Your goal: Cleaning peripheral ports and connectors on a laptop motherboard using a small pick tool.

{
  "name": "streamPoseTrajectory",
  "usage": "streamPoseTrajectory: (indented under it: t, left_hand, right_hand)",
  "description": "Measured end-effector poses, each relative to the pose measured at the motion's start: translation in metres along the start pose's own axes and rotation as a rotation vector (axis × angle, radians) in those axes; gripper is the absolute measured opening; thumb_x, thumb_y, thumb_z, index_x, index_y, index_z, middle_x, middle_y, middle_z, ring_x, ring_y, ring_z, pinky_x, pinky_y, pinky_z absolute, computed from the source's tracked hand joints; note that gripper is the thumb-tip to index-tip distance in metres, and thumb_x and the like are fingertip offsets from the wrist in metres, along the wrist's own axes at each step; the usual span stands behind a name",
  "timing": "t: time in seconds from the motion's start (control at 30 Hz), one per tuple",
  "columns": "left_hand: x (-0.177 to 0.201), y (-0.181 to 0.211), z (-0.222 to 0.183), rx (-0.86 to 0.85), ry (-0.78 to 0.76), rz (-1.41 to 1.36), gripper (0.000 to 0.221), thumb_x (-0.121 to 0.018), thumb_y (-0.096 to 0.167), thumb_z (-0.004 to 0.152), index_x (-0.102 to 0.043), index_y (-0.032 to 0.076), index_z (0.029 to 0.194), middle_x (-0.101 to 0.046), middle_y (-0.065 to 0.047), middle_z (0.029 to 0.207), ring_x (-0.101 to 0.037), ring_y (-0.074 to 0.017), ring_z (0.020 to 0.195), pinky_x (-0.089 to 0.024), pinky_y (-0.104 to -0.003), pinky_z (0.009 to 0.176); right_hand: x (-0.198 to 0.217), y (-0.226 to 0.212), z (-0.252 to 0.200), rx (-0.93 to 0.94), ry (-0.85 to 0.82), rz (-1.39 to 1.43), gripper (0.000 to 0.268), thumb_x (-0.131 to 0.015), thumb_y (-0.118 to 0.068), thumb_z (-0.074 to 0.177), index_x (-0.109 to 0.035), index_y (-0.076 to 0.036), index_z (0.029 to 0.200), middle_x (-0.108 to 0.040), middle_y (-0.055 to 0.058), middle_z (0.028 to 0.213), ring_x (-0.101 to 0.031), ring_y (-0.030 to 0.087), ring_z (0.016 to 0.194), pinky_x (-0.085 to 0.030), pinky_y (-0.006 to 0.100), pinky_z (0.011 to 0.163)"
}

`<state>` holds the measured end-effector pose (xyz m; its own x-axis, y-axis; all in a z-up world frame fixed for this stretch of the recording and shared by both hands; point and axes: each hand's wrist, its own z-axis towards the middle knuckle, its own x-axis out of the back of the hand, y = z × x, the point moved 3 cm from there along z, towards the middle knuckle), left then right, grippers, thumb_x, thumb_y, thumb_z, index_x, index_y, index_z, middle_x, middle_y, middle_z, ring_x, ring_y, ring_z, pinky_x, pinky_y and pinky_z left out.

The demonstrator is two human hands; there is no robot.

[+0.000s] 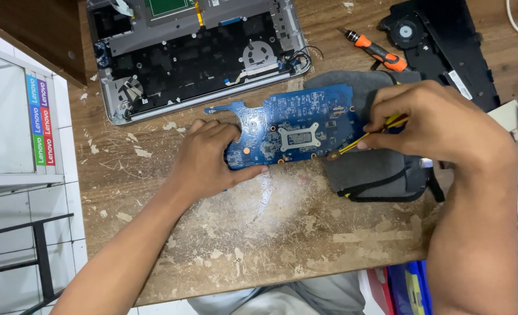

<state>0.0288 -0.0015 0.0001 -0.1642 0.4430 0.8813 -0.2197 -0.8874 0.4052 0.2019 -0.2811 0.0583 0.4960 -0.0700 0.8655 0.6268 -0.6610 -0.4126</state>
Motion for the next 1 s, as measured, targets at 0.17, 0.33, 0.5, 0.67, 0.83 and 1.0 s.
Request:
streamPoseTrajectory:
  t: [0.17,0.33,0.5,0.67,0.83,1.0]
  left_hand:
    - [0.001,0.000,-0.001,-0.012,0.006,-0.034,0.062,-0.080,0.064,0.076,-0.066,0.006,0.091,-0.074,-0.010,0.096,-0.069,-0.0279,0.096,-0.045,-0.042,0.097]
    - [0.004,0.000,-0.001,-0.103,0.092,-0.067,0.062,-0.081,0.060,0.077,-0.068,0.002,0.094,-0.075,-0.014,0.098,-0.070,-0.0300,0.105,-0.047,-0.043,0.102]
    - [0.008,-0.004,-0.002,-0.143,0.147,-0.124,0.058,-0.083,0.058,0.077,-0.063,0.005,0.087,-0.071,-0.010,0.091,-0.068,-0.0254,0.092,-0.048,-0.040,0.090]
    - [0.014,-0.008,-0.002,-0.135,0.126,-0.111,0.056,-0.085,0.055,0.077,-0.063,0.005,0.087,-0.072,-0.011,0.094,-0.069,-0.0262,0.096,-0.047,-0.041,0.092]
    - [0.020,-0.015,-0.003,-0.082,0.075,-0.095,0.056,-0.084,0.056,0.076,-0.063,0.006,0.088,-0.072,-0.010,0.098,-0.068,-0.0248,0.092,-0.047,-0.044,0.097]
    - [0.032,-0.023,-0.005,0.019,-0.017,-0.033,0.063,-0.078,0.066,0.077,-0.067,0.006,0.094,-0.071,-0.009,0.100,-0.068,-0.0251,0.091,-0.048,-0.047,0.094]
  right_hand:
    - [0.008,-0.004,-0.001,0.253,0.242,0.096,0.024,-0.092,-0.020,0.077,-0.077,-0.007,0.091,-0.072,0.004,0.095,-0.067,0.018,0.078,-0.048,0.033,0.069]
    - [0.007,0.023,-0.005,0.324,0.645,-0.002,0.042,-0.103,-0.020,0.097,-0.077,0.006,0.115,-0.067,0.020,0.109,-0.062,0.028,0.094,-0.049,0.038,0.083]
    - [0.004,0.052,-0.009,0.118,0.778,-0.205,0.031,-0.103,-0.019,0.119,-0.082,0.004,0.124,-0.072,0.019,0.116,-0.068,0.032,0.100,-0.049,0.040,0.081]
    - [0.003,0.046,-0.003,-0.108,0.610,0.081,0.014,-0.086,-0.012,0.109,-0.078,-0.003,0.114,-0.075,0.009,0.104,-0.065,0.015,0.092,-0.047,0.030,0.072]
    - [0.000,0.038,0.003,-0.152,0.522,0.233,0.020,-0.086,-0.016,0.110,-0.073,-0.002,0.105,-0.069,0.006,0.095,-0.056,0.011,0.084,-0.040,0.027,0.066]
    - [-0.005,0.029,0.008,-0.146,0.491,0.290,0.027,-0.086,-0.018,0.109,-0.068,-0.007,0.091,-0.056,-0.001,0.080,-0.042,0.008,0.074,-0.030,0.026,0.064]
